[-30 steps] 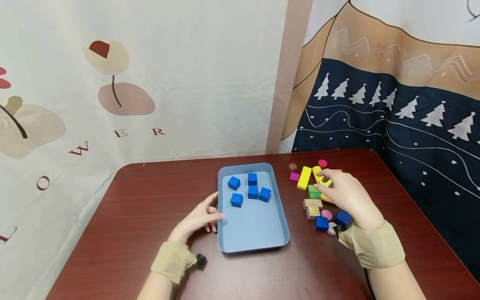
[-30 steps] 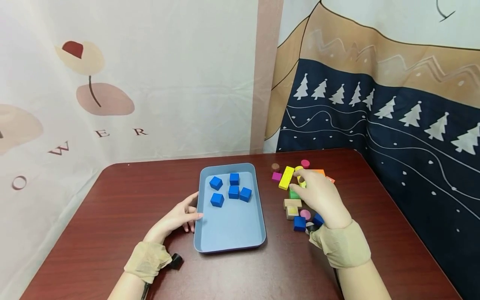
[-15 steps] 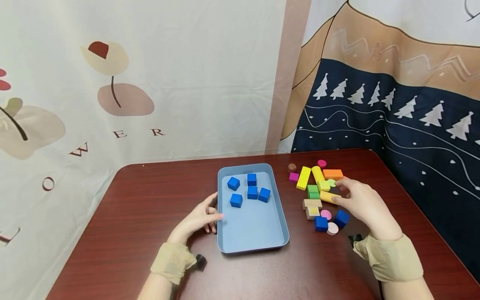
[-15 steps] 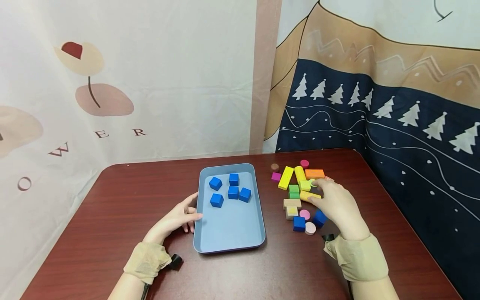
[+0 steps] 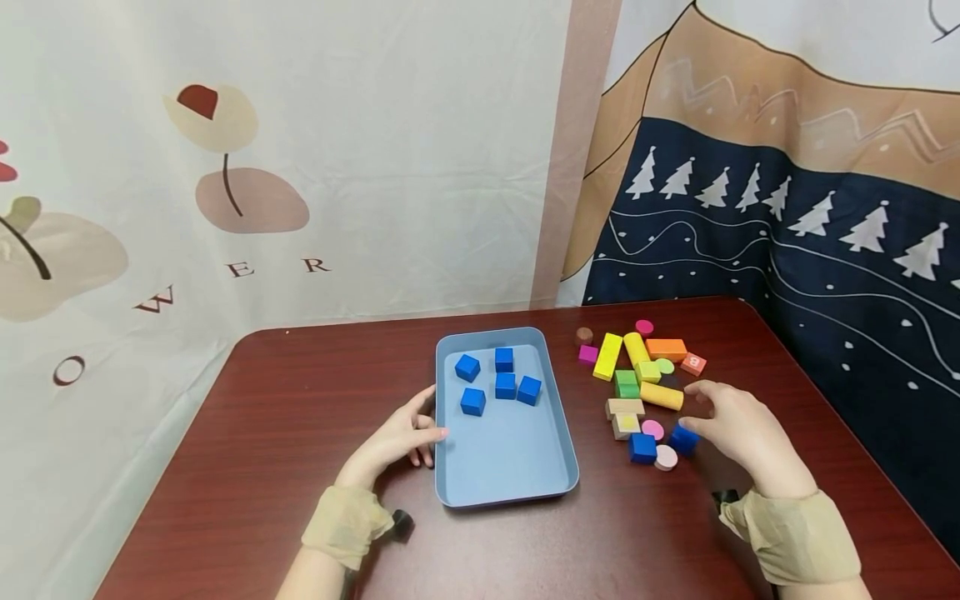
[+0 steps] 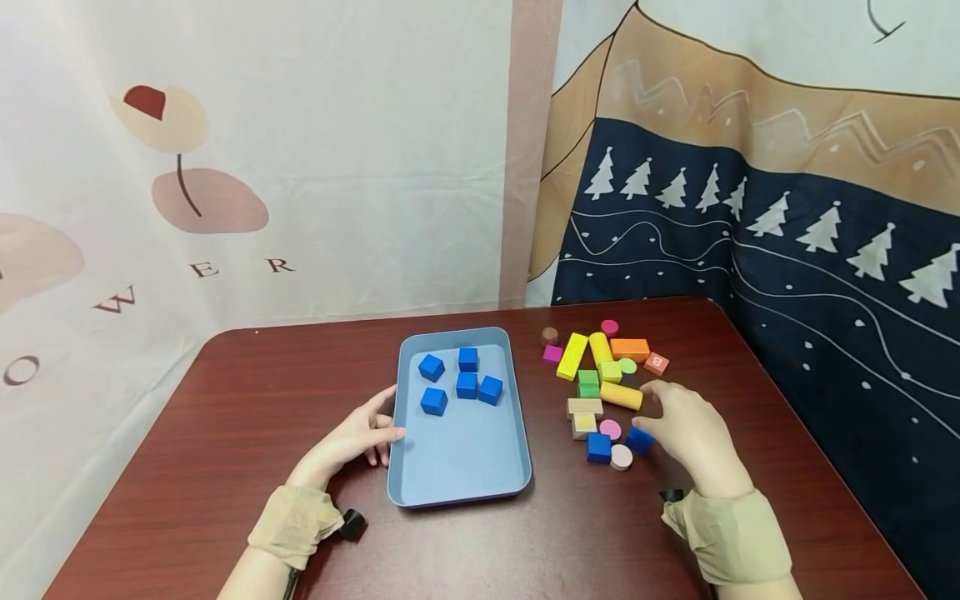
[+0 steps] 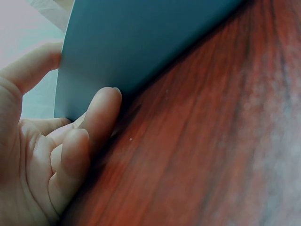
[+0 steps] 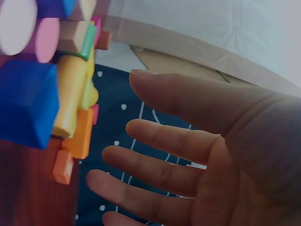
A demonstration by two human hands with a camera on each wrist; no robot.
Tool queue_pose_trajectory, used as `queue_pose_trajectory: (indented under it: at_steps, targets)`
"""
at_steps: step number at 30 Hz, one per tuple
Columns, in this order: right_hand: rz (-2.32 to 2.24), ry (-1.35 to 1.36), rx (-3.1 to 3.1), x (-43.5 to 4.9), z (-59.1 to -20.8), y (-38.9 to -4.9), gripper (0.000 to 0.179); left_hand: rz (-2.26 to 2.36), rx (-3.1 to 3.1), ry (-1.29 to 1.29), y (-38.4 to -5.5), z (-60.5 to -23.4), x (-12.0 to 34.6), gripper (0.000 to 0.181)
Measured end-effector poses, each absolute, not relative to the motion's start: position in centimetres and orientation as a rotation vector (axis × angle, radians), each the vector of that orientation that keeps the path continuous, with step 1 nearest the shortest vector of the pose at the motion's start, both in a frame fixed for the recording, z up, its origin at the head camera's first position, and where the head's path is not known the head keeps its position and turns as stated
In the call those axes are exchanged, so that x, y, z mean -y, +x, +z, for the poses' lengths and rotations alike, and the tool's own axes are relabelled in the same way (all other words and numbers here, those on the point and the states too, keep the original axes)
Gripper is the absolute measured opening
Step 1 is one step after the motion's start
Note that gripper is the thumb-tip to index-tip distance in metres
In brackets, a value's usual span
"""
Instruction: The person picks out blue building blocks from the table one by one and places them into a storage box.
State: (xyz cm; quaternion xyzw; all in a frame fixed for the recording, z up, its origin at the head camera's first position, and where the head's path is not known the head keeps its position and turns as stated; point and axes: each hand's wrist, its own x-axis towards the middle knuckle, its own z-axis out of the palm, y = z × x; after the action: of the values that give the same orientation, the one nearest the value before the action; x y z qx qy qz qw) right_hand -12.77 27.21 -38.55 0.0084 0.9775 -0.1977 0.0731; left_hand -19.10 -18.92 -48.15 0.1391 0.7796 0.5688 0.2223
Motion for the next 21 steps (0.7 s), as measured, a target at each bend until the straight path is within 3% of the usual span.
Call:
queue_pose_trajectory:
  at_steps: [15,21]
  targets:
    - [-0.615,0.027,-2.864,-28.2,-40.7,-12.5,0.055,1.548,-2.167,0.369,-19.2,-48.0,18.8,0.085]
    - [-0.630,-0.013,-2.835,-28.1,-41.1,-12.6,0.054,1.551,-2.150,0.372,-18.3,-45.8,18.3,0.082]
